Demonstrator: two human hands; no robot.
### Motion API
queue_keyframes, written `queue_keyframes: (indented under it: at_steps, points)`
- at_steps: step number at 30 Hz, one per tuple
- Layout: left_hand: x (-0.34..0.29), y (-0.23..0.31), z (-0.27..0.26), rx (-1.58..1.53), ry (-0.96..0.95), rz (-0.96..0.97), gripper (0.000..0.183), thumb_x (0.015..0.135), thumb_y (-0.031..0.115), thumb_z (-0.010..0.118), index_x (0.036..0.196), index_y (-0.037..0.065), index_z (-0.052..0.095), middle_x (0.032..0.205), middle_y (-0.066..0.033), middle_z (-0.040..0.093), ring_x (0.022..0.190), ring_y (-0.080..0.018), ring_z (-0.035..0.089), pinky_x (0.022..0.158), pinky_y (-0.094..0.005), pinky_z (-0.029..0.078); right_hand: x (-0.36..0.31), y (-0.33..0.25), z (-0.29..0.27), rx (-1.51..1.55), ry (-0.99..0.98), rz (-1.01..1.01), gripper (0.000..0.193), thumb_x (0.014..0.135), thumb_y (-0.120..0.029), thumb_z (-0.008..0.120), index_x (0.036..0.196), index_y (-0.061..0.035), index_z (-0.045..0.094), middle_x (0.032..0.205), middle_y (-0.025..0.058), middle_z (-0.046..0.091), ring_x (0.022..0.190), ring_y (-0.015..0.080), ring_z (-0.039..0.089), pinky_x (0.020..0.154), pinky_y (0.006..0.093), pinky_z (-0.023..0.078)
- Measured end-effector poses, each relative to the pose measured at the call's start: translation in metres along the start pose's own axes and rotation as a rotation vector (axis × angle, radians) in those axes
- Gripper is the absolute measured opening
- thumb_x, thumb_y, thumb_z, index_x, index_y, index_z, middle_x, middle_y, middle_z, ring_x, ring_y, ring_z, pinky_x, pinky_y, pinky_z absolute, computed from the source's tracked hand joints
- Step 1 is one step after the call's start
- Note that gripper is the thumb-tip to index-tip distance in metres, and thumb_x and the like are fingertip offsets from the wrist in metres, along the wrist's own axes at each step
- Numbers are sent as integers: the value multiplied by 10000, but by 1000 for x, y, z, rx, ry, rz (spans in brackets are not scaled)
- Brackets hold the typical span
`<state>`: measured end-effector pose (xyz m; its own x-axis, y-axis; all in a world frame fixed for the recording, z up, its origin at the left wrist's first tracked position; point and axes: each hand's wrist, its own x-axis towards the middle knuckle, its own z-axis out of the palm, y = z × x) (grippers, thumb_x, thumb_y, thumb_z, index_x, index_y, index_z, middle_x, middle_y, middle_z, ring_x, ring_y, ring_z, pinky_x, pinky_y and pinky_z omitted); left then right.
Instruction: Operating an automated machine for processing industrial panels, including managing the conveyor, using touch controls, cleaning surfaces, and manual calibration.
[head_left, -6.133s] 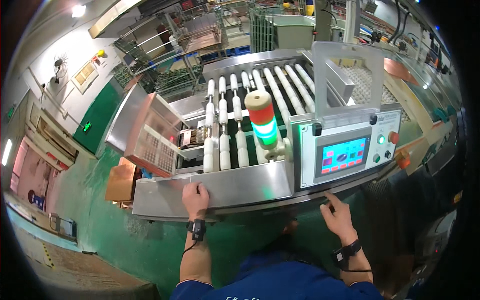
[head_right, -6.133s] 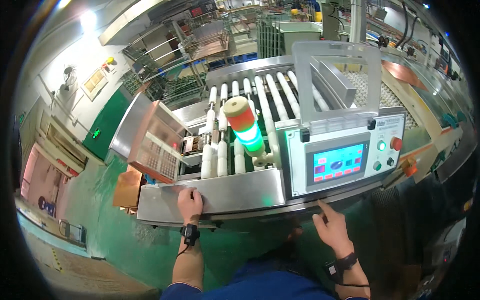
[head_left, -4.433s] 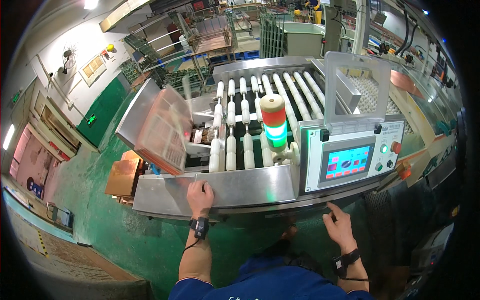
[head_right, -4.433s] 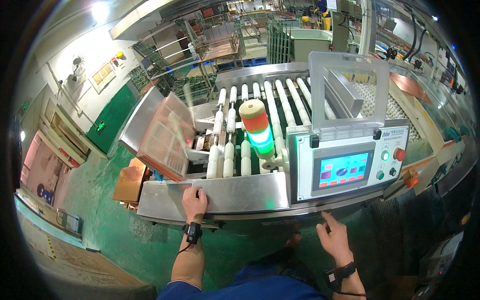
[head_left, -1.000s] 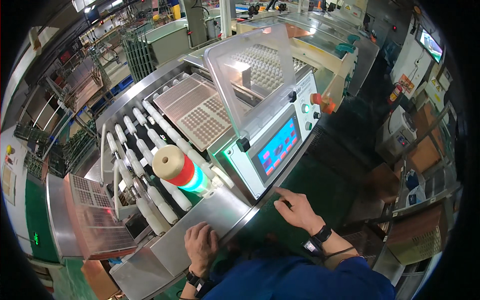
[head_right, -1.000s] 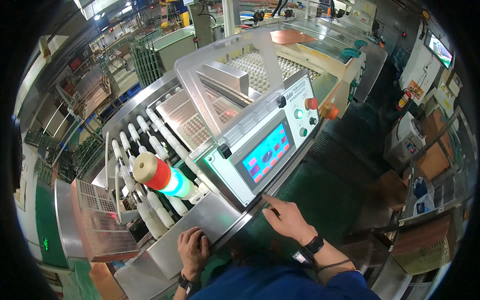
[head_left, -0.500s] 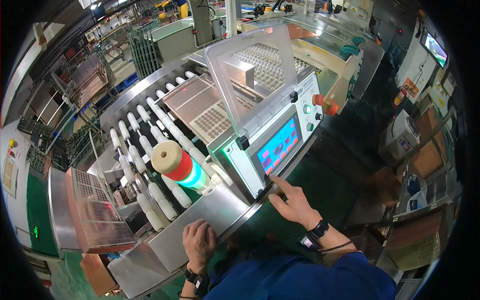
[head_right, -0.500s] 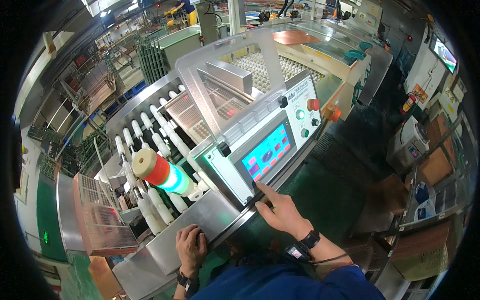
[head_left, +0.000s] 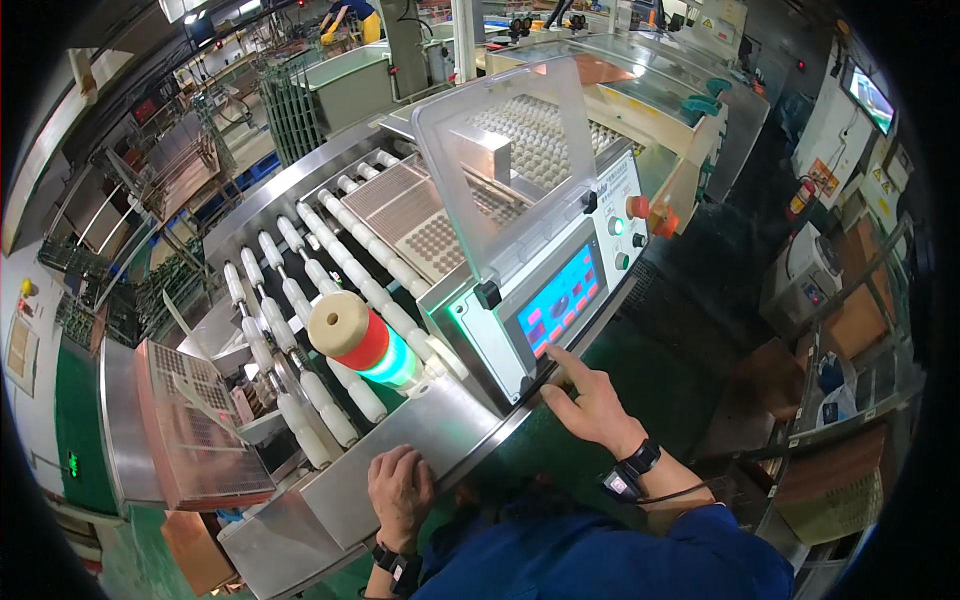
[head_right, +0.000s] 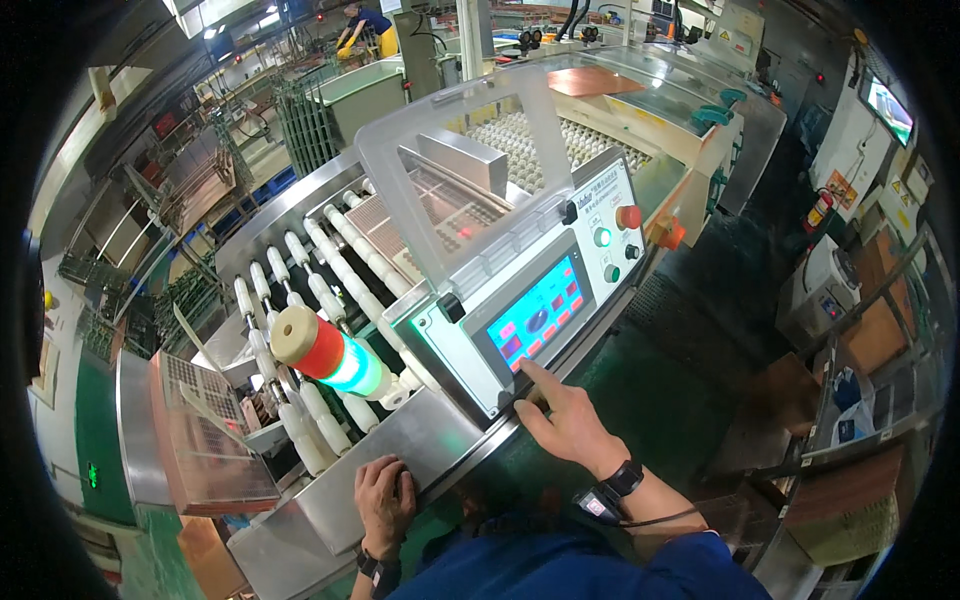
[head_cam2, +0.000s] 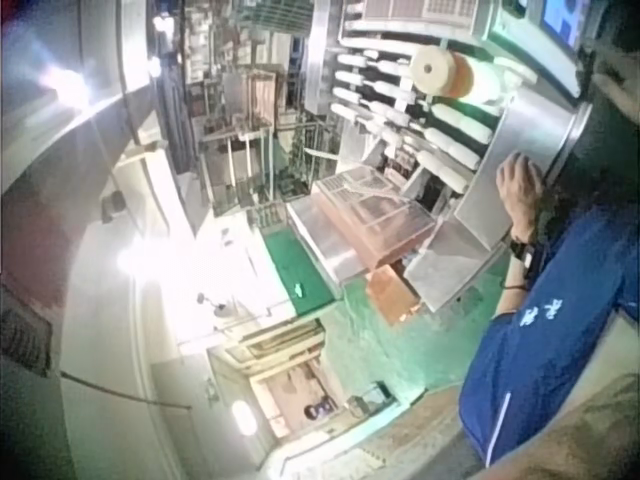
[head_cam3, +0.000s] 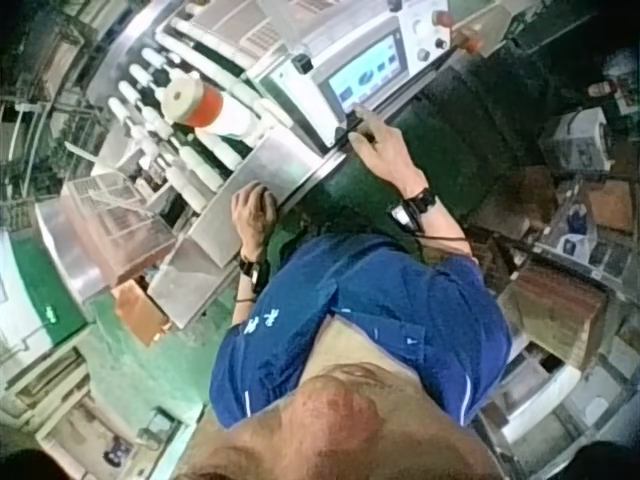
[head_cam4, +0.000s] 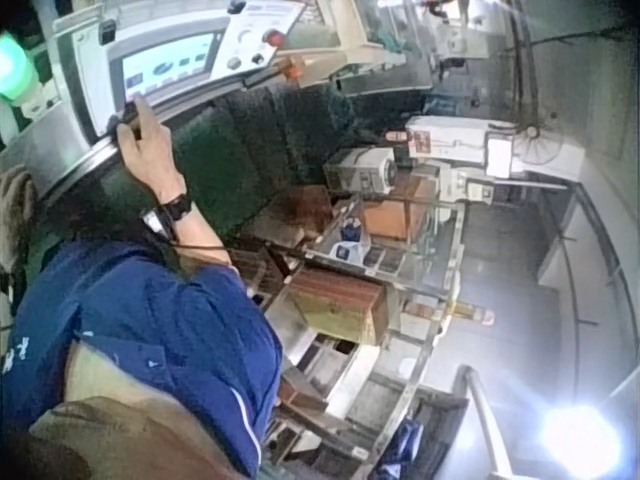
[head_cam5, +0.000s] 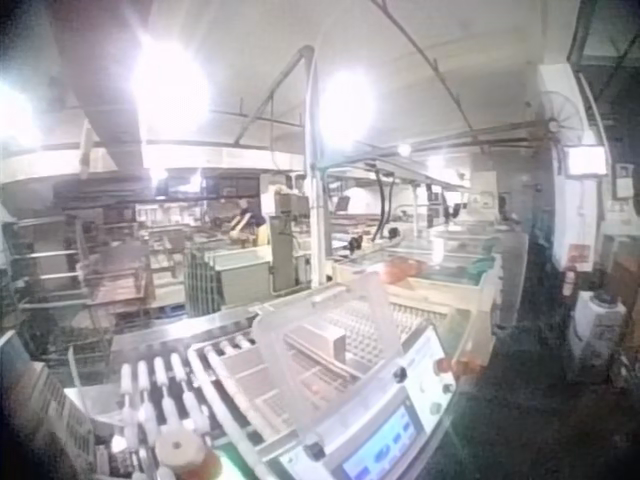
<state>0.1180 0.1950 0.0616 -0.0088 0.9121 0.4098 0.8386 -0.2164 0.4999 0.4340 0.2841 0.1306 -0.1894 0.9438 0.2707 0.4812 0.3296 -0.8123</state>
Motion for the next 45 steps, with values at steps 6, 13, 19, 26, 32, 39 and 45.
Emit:
queue_keyframes:
  at_steps: [6, 13, 19, 26, 32, 39, 45]
  points:
    - [1, 3, -1, -15, -1, -10, 134, 872, 78, 732, 996, 28, 734, 1114, -137, 721, 1037, -361, 654, 923, -451, 533, 1, 0, 1, 2, -1, 6, 590, 935, -125, 698, 1478, 18, 515, 857, 188, 740, 760, 363, 734, 708, 419, 573]
    - [2, 2, -1, -10, -8, -20, 137, 873, 72, 730, 1002, 26, 732, 1113, -140, 720, 1040, -362, 653, 919, -450, 534, 3, 0, 1, -9, 9, 6, 591, 937, -129, 698, 1478, 20, 514, 857, 183, 738, 766, 360, 733, 705, 422, 573]
    - [1, -1, 2, -10, -1, -15, 140, 868, 70, 731, 1002, 30, 733, 1111, -132, 722, 1027, -359, 654, 914, -446, 535, 0, 2, 0, -3, -14, 53, 599, 930, -113, 702, 1483, 20, 514, 877, 167, 740, 794, 317, 735, 762, 396, 573]
    - [2, 1, -1, -1, 7, -18, 137, 865, 85, 736, 991, 32, 736, 1093, -132, 726, 1009, -360, 658, 911, -452, 535, -2, 8, 3, 8, 16, -16, 583, 932, -124, 703, 1466, 17, 518, 864, 181, 744, 770, 372, 735, 705, 430, 579]
    - [2, 1, 0, -7, 11, -16, 129, 862, 88, 738, 980, 37, 739, 1085, -131, 727, 1009, -363, 660, 909, -456, 537, -2, 4, 3, -6, 13, 10, 585, 929, -128, 707, 1464, 16, 521, 873, 187, 748, 783, 374, 739, 716, 431, 581]
    - [2, 1, 0, -12, 15, -13, 136, 855, 88, 741, 985, 48, 735, 1087, -125, 726, 1012, -357, 659, 902, -447, 539, -1, -2, 2, 10, -8, 46, 603, 934, -135, 705, 1487, 6, 509, 877, 188, 749, 792, 372, 742, 730, 429, 582]
    - [1, -1, 0, -19, 19, -11, 125, 852, 87, 742, 971, 52, 737, 1083, -124, 727, 1010, -357, 658, 898, -446, 539, -1, -4, 1, -4, -8, 42, 606, 934, -143, 704, 1490, 2, 511, 877, 181, 748, 789, 366, 742, 728, 426, 582]
